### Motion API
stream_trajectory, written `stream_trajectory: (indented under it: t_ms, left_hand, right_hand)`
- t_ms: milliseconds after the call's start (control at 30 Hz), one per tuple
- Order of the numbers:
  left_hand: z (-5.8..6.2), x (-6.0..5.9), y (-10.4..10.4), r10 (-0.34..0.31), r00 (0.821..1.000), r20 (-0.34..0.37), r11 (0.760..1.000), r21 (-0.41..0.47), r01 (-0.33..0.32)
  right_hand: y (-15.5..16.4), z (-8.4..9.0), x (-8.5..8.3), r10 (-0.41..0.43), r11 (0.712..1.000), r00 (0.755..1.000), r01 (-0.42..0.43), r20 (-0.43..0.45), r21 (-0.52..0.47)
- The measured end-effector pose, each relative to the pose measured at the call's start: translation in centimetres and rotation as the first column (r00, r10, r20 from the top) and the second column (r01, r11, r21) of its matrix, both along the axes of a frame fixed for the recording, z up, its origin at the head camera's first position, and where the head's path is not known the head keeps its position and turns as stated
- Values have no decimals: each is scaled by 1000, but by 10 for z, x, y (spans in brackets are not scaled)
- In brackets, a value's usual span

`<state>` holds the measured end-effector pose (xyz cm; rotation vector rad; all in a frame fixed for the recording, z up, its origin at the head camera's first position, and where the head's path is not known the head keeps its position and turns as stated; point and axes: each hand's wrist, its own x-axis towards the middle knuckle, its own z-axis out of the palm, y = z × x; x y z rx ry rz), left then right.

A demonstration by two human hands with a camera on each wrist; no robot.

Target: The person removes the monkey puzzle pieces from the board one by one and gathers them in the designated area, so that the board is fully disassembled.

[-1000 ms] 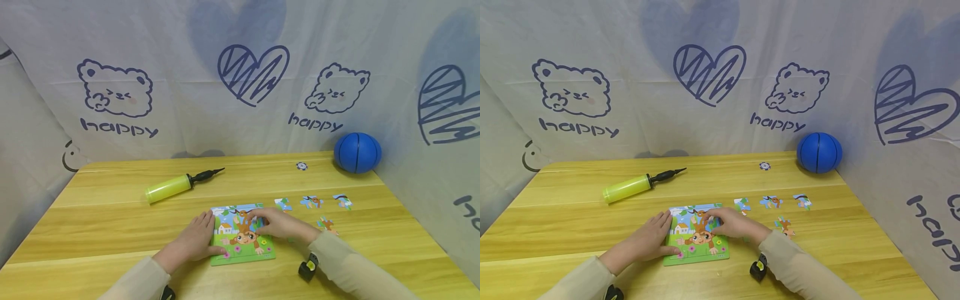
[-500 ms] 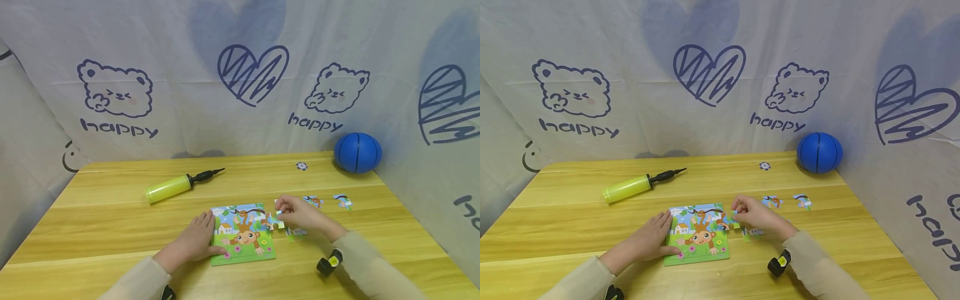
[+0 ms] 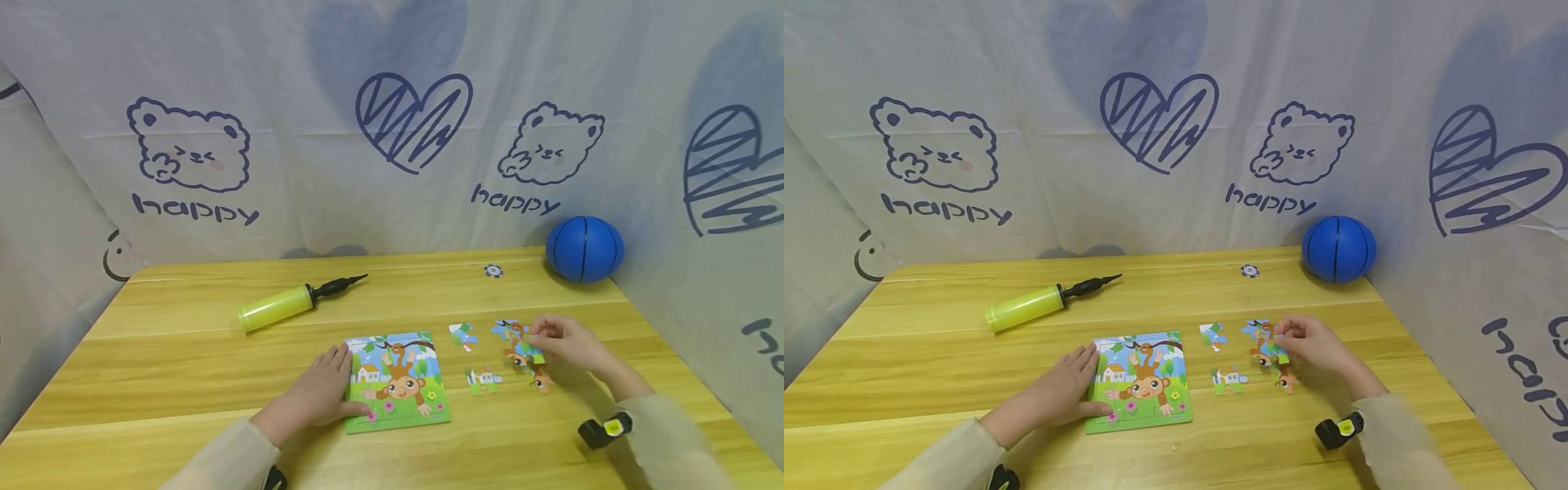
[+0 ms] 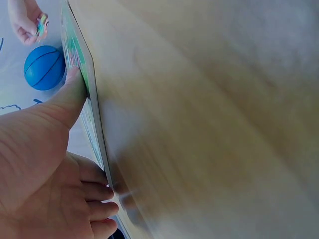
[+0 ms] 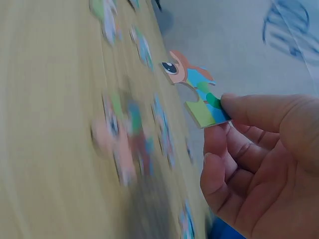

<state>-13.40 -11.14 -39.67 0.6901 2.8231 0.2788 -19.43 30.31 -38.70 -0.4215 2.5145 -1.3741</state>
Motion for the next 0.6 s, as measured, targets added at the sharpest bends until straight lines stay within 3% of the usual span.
stream_trajectory:
  t_ms: [333, 600]
  left_hand:
    - [-2, -1, 0, -1, 1000, -5, 1000, -4, 1]
    - [-1, 0, 0, 2, 1000, -1, 1000, 7, -2]
  right_hand:
    - [65, -6, 7, -35, 998, 997, 31, 76, 50]
    - [84, -14, 8, -94, 986, 992, 82, 80, 143]
